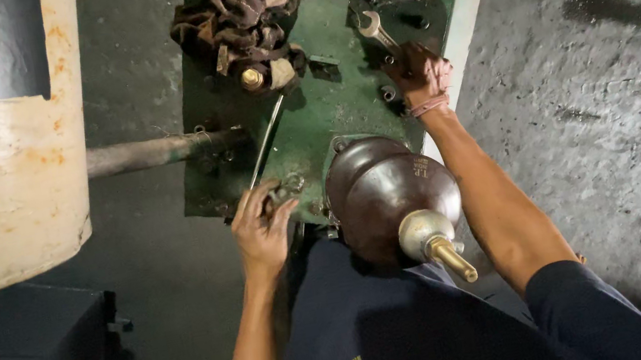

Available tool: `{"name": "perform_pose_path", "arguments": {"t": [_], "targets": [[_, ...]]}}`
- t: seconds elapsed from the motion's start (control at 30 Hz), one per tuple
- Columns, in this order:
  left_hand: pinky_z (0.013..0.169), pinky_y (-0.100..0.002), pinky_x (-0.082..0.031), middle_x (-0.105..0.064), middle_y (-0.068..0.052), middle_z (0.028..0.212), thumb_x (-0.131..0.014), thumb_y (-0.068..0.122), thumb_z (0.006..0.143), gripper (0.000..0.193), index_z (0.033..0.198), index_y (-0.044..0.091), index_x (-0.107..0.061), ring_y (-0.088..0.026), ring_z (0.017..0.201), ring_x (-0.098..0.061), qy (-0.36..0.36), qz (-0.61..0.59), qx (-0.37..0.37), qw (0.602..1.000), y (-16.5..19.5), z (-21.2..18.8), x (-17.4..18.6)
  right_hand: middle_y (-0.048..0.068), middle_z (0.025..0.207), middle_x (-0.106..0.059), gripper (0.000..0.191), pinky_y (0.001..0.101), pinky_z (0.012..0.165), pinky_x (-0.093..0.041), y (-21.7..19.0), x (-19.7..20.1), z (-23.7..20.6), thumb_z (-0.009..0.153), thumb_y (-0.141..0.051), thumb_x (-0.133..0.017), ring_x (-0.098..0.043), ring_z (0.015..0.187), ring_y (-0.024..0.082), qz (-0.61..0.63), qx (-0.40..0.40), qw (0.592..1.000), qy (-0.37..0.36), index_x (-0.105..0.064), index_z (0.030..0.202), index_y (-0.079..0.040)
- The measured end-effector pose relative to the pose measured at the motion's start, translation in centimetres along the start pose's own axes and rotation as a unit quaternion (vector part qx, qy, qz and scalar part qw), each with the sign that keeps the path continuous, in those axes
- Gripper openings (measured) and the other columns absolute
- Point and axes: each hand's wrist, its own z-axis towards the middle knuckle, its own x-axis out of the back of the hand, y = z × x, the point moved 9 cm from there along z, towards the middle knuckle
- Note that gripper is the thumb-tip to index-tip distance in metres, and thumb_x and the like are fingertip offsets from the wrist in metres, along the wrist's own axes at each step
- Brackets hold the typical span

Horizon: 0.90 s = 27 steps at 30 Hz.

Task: The person works at a green metal bench assembling porcelain insulators with brass fittings. They position each insulator, thread its metal stem by hand, and use a wrench to tighten the fittings, working on one insulator at a time along the bench.

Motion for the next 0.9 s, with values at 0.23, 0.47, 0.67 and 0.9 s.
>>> {"name": "perform_pose_path", "arguments": {"t": [0.23,0.47,0.67,0.9], "targets": [[0.069,-0.037,-0.052,-0.062,-0.012,0.092,-0.081,0.011,0.09,0.036,0.124,0.008,-0.069,-0.025,0.075,-0.063,-0.109,0.073,-0.069,0.989,3.0,7.8,-7.0,0.009,0.094,-0.069,0.027,0.0472,0.064,-0.051,0.2,-1.0,1.9,0.093,-0.036,-0.078,-0.067,0.081,0.033,-0.053,-0.002,0.999,0.001,-0.067,0.099,-0.013],[0.072,-0.047,-0.054,-0.064,-0.015,0.106,-0.077,0.016,0.087,0.039,0.122,0.007,-0.062,-0.037,0.085,-0.067,-0.187,0.178,-0.23,0.938,4.0,12.6,-15.8,0.01,0.091,-0.07,0.023,0.0465,0.063,-0.05,0.7,1.0,-2.1,0.094,-0.035,-0.078,-0.066,0.075,0.034,0.003,-0.071,0.997,-0.003,-0.07,0.101,-0.014],[0.076,-0.05,-0.054,-0.063,-0.019,0.109,-0.071,0.0,0.081,0.036,0.116,0.002,-0.06,-0.041,0.09,-0.067,-0.239,0.226,-0.262,0.907,1.2,13.8,-20.6,0.013,0.093,-0.069,0.032,0.0455,0.068,-0.053,0.1,0.4,-7.7,0.081,-0.027,-0.086,-0.067,0.081,0.037,0.028,-0.075,0.997,-0.003,-0.069,0.101,-0.008],[0.077,-0.053,-0.054,-0.063,-0.023,0.113,-0.065,-0.006,0.071,0.047,0.117,-0.001,-0.06,-0.045,0.09,-0.066,-0.233,0.218,-0.256,0.912,-1.6,14.3,-21.8,0.012,0.1,-0.07,0.024,0.0455,0.065,-0.052,0.3,-0.8,-6.1,0.082,-0.022,-0.08,-0.067,0.078,0.035,0.02,-0.077,0.996,0.039,-0.067,0.099,-0.01]]}}
